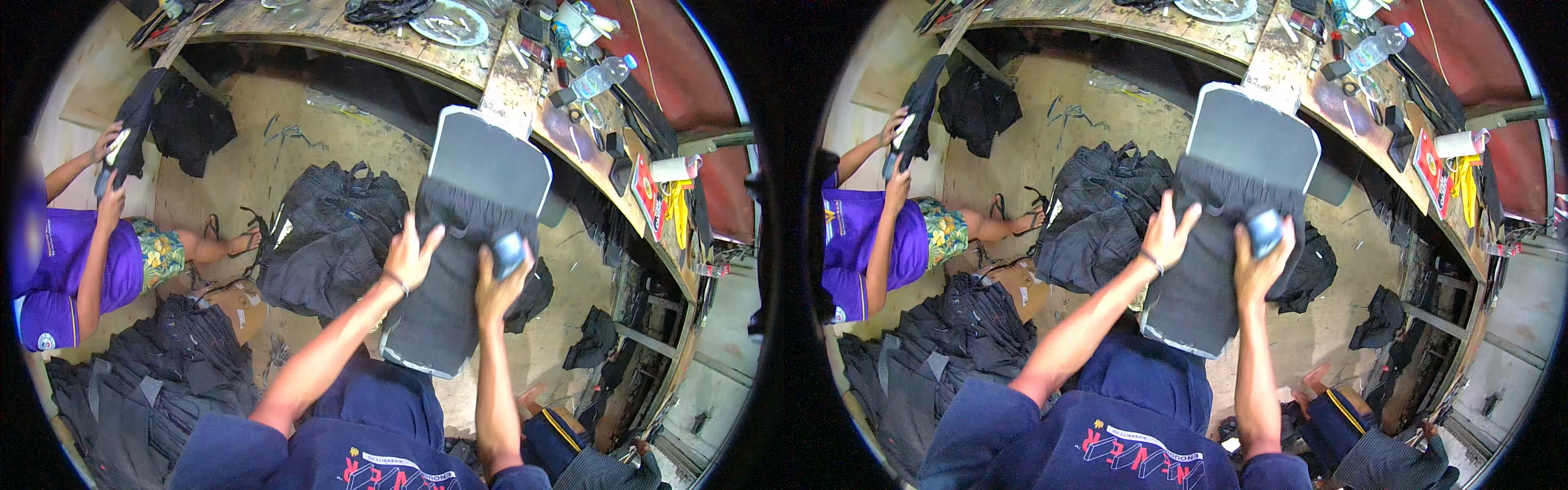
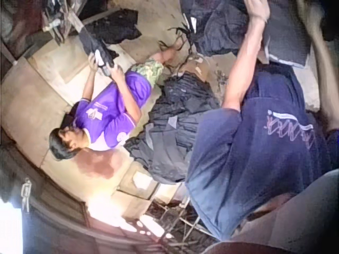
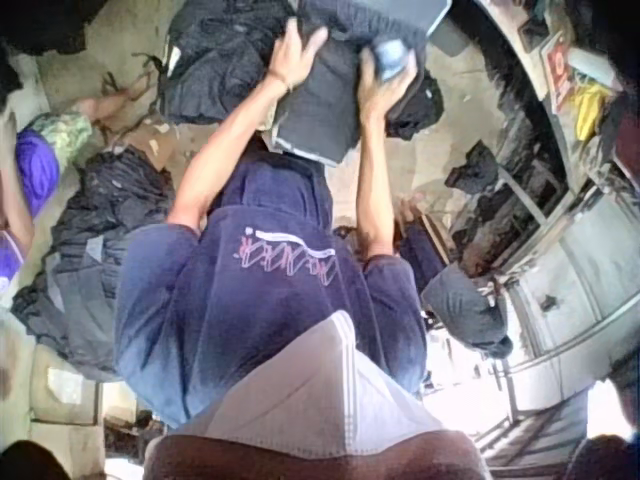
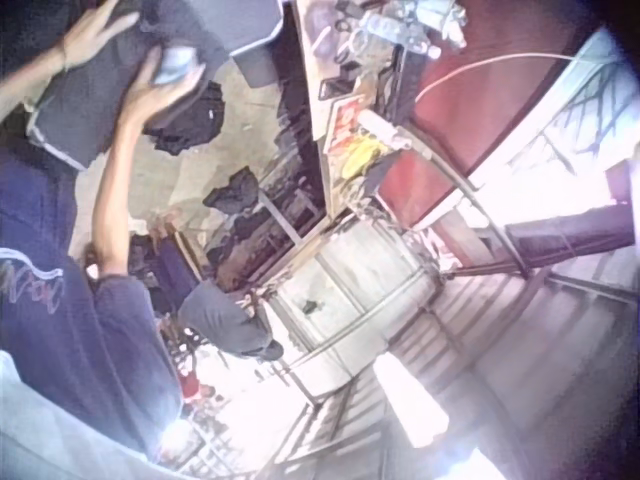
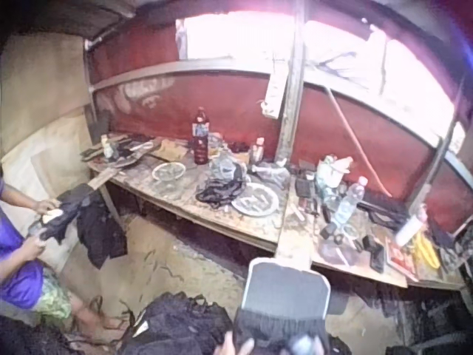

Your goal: The person repeatedly picks up black shorts from a pile on the floor, places them on a small ironing board, and smooths them with a handheld device. The person then folds the shorts and places them back on the floor. Another person in a purple shirt is also handling similar items nearby.

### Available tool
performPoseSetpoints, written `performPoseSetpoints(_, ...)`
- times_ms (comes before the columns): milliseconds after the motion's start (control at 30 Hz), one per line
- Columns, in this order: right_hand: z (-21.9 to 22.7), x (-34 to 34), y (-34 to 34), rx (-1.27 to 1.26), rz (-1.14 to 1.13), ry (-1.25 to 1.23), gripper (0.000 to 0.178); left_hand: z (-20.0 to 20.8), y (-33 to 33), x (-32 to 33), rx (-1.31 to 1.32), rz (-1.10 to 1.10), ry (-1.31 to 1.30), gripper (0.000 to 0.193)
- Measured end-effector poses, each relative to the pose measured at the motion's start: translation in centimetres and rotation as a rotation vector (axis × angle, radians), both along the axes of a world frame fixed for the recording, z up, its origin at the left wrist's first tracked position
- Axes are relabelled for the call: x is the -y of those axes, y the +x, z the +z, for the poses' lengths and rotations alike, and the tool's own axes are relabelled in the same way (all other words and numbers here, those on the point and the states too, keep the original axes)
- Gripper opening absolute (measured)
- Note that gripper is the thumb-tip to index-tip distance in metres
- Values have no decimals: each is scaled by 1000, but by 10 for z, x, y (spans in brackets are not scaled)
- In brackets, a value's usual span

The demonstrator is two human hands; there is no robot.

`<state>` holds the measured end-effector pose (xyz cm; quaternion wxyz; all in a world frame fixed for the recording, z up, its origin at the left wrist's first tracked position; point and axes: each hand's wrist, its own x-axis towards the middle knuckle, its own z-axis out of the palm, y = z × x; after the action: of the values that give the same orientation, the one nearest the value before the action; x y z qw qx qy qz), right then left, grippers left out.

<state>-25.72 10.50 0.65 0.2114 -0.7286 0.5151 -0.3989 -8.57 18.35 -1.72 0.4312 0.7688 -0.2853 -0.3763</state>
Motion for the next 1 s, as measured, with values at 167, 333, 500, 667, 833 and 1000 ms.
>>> performPoseSetpoints(167,-25,52,10,133,-97,65,65,-6,21,52,793,179,-245,83)
performPoseSetpoints(333,-15,52,7,188,-63,87,61,31,10,47,943,-494,-211,82)
performPoseSetpoints(500,-14,49,11,166,-40,8,64,49,11,61,1040,-510,-209,83)
performPoseSetpoints(667,-24,56,12,171,-46,6,66,62,22,90,653,-723,306,93)
performPoseSetpoints(833,-21,54,9,195,-61,12,66,53,43,116,461,-1003,273,75)
performPoseSetpoints(1000,-24,51,12,205,-75,14,65,35,57,112,140,-1081,136,67)
